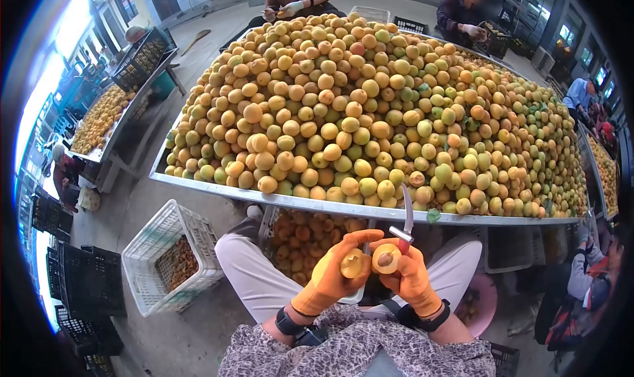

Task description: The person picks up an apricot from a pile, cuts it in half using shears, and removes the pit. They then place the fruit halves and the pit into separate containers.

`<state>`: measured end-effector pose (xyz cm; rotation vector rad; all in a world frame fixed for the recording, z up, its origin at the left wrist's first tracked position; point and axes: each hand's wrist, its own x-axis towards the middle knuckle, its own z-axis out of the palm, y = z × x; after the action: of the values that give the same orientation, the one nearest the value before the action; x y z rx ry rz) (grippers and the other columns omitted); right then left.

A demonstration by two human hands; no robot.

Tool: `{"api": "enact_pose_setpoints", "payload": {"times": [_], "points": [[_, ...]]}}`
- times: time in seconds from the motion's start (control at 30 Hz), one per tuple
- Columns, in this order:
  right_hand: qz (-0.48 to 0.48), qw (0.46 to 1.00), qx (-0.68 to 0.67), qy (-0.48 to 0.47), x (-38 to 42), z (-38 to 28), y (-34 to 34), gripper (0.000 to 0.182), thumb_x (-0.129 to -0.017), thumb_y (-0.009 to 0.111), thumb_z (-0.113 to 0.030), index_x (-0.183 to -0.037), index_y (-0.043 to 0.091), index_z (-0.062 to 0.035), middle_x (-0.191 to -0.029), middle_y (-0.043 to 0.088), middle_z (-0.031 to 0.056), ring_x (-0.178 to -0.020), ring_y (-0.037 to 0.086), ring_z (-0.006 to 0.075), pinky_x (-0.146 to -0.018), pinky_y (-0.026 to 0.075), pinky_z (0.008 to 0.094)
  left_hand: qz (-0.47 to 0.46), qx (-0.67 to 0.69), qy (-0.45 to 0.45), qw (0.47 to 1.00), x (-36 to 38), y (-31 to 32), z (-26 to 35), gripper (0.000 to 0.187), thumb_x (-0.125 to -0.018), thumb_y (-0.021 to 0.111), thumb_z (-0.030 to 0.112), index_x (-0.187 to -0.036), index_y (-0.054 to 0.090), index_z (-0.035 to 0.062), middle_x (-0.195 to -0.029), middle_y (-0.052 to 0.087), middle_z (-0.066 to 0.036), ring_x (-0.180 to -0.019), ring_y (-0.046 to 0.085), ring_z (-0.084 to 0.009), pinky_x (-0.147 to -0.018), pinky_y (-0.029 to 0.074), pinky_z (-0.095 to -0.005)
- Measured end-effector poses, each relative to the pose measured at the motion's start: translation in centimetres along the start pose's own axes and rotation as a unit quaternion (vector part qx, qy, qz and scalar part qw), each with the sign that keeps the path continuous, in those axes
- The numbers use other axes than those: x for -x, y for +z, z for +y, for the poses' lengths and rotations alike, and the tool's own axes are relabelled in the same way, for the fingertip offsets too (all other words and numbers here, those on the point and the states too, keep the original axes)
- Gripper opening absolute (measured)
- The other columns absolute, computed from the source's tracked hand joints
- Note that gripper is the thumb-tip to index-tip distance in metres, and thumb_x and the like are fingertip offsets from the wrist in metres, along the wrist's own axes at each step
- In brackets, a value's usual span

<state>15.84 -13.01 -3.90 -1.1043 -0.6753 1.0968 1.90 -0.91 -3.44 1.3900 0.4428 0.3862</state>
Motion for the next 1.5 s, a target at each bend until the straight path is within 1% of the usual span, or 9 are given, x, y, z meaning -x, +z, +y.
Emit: {"api": "enact_pose_setpoints", "payload": {"times": [0.03, 0.1, 0.17, 0.2, 0.43, 0.8, 1.1, 1.3, 1.5], "points": [[0.001, 1.000, -0.001, 0.000, 0.0, -0.1, 0.1, 0.050, -0.086, 0.061, -0.036, -0.119, 0.058, 0.0021, -0.079, 0.061, 0.0003, -0.046, 0.038, 0.0007, -0.042, 0.025, 0.0166, 0.013, 0.090, -0.063, 0.994, 0.1, -0.2, -0.2, 0.057, -0.072, 0.065, -0.003, -0.127, 0.053, 0.0031, -0.107, 0.067, -0.009, -0.094, 0.063, -0.0269, -0.087, 0.048, -0.0325], [-0.014, 0.999, -0.016, 0.024, -0.1, -0.7, 0.4, 0.050, -0.085, 0.062, -0.033, -0.121, 0.057, 0.0017, -0.081, 0.062, 0.0016, -0.047, 0.039, 0.0006, -0.042, 0.026, 0.0164, 0.014, 0.095, -0.004, 0.995, 0.4, -0.5, -0.1, 0.044, -0.084, 0.060, 0.007, -0.127, 0.051, 0.0015, -0.081, 0.066, -0.005, -0.070, 0.059, -0.0212, -0.071, 0.047, -0.0275], [-0.005, 0.997, -0.058, 0.057, -0.1, -1.8, 1.1, 0.049, -0.084, 0.064, -0.030, -0.122, 0.056, 0.0018, -0.082, 0.063, 0.0019, -0.047, 0.039, 0.0007, -0.042, 0.026, 0.0162, -0.056, 0.378, -0.063, 0.922, 0.8, -1.3, 0.2, 0.038, -0.098, 0.045, 0.023, -0.128, 0.049, 0.0007, -0.063, 0.055, 0.001, -0.050, 0.045, -0.0143, -0.055, 0.036, -0.0209], [0.006, 0.991, -0.098, 0.090, 0.0, -2.2, 1.4, 0.049, -0.084, 0.065, -0.026, -0.123, 0.055, 0.0019, -0.083, 0.064, 0.0023, -0.047, 0.039, 0.0008, -0.042, 0.026, 0.0160, -0.027, 0.255, -0.047, 0.966, 1.1, -1.1, 0.5, 0.046, -0.103, 0.028, 0.037, -0.125, 0.049, 0.0015, -0.058, 0.048, 0.001, -0.043, 0.033, -0.0105, -0.047, 0.026, -0.0199], [0.028, 0.985, -0.128, 0.114, -0.3, -2.4, 2.4, 0.042, -0.085, 0.061, -0.011, -0.123, 0.054, 0.0034, -0.095, 0.063, 0.0075, -0.052, 0.043, 0.0025, -0.042, 0.029, 0.0167, -0.041, 0.397, -0.119, 0.909, 1.7, -1.5, 0.8, 0.060, -0.099, 0.028, 0.061, -0.102, 0.057, 0.0081, -0.056, 0.048, -0.005, -0.040, 0.032, -0.0094, -0.040, 0.023, -0.0227], [-0.057, 0.989, -0.050, 0.127, 0.8, -3.0, 2.8, 0.044, -0.083, 0.060, -0.009, -0.125, 0.053, 0.0050, -0.093, 0.063, 0.0070, -0.058, 0.050, 0.0065, -0.050, 0.038, 0.0194, 0.018, 0.448, -0.164, 0.878, 1.4, -1.0, -1.3, 0.064, -0.094, 0.027, 0.070, -0.093, 0.054, 0.0108, -0.061, 0.051, -0.007, -0.042, 0.036, -0.0116, -0.040, 0.027, -0.0217], [-0.013, 0.982, -0.010, 0.190, 2.1, -2.5, 1.6, 0.040, -0.087, 0.062, -0.013, -0.125, 0.055, -0.0018, -0.082, 0.063, 0.0018, -0.055, 0.047, 0.0041, -0.049, 0.037, 0.0194, 0.127, 0.119, -0.183, 0.968, -1.0, 2.4, -1.5, 0.066, -0.092, 0.028, 0.074, -0.091, 0.052, 0.0122, -0.071, 0.057, 0.000, -0.051, 0.046, -0.0076, -0.044, 0.033, -0.0204], [0.066, 0.988, 0.004, 0.138, 3.7, -3.9, -2.1, 0.026, -0.087, 0.062, -0.015, -0.110, 0.057, -0.0033, -0.074, 0.058, 0.0002, -0.051, 0.044, 0.0038, -0.045, 0.033, 0.0196, 0.040, 0.064, -0.162, 0.984, -5.5, 7.1, -1.6, 0.067, -0.092, 0.031, 0.073, -0.082, 0.054, 0.0110, -0.067, 0.052, 0.001, -0.051, 0.046, -0.0087, -0.042, 0.036, -0.0240], [0.055, 0.989, -0.126, 0.053, 6.1, -5.0, -8.3, 0.033, -0.083, 0.060, -0.010, -0.115, 0.056, -0.0028, -0.076, 0.060, 0.0024, -0.048, 0.041, 0.0041, -0.044, 0.031, 0.0195, -0.054, 0.243, -0.253, 0.935, -10.9, 10.3, -3.5, 0.059, -0.093, 0.040, 0.069, -0.093, 0.049, 0.0110, -0.064, 0.051, -0.005, -0.044, 0.038, -0.0097, -0.040, 0.026, -0.0227]]}}
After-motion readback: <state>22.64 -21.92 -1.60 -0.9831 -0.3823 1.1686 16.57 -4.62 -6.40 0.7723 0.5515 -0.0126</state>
